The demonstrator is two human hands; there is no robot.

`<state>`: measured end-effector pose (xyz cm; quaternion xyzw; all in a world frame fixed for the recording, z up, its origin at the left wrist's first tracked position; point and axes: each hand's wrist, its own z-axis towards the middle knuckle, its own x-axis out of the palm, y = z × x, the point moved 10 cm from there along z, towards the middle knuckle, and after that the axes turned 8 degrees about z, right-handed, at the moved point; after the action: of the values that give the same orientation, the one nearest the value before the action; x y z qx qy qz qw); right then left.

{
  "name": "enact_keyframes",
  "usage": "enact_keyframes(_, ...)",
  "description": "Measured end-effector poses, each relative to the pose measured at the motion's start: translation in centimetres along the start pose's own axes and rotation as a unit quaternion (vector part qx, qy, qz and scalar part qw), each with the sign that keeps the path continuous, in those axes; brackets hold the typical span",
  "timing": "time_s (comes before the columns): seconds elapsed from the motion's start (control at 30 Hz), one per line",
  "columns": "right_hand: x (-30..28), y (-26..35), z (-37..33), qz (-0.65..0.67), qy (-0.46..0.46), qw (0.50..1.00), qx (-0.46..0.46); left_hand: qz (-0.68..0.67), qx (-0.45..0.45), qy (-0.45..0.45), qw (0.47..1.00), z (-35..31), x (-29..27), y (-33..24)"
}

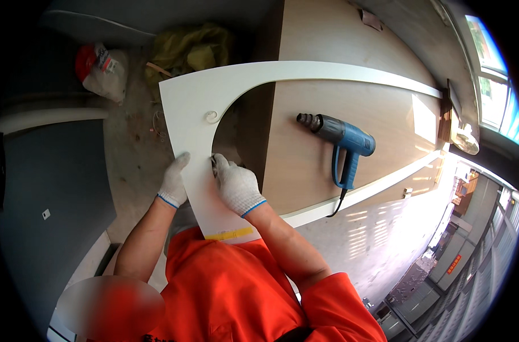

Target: The person uses a heat gun to warm a white edge band on a large white panel with a circular cutout. They then use a metal scraper to press the band firmly onto the panel's edge, working along the curved and straight sections to ensure adhesion.

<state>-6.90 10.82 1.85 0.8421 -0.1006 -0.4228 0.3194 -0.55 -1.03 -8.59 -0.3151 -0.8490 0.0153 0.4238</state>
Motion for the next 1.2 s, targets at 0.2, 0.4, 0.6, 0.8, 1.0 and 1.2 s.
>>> enact_keyframes(0.2,0.7,-0.5,0.0,-0.040,0.029,0.999,-0.017,-0.004,-0.015,0.030,0.999,0.1,0.8,0.2)
enact_keyframes(0.4,0.9,0.1,-1.1,-0.073,0.049,0.995,-0.042,-0.005,-0.024,0.053,0.998,0.3,1.1,0.4)
enact_keyframes(0.6,2.5,-1.1,-3.8,-0.120,0.081,0.986,-0.083,-0.006,-0.026,0.066,0.997,-0.2,2.5,-0.3)
enact_keyframes(0.8,0.9,-1.8,-4.3,-0.070,0.107,0.989,-0.080,0.054,-0.006,0.040,0.998,-0.2,1.9,-0.7)
enact_keyframes(1.0,-1.0,-0.6,2.0,0.061,0.039,0.995,0.071,-0.037,-0.004,0.028,0.999,0.1,0.4,0.1)
enact_keyframes(1.2,0.5,-0.4,2.5,-0.016,0.092,0.996,0.013,-0.034,0.002,0.021,0.999,0.1,0.6,0.0)
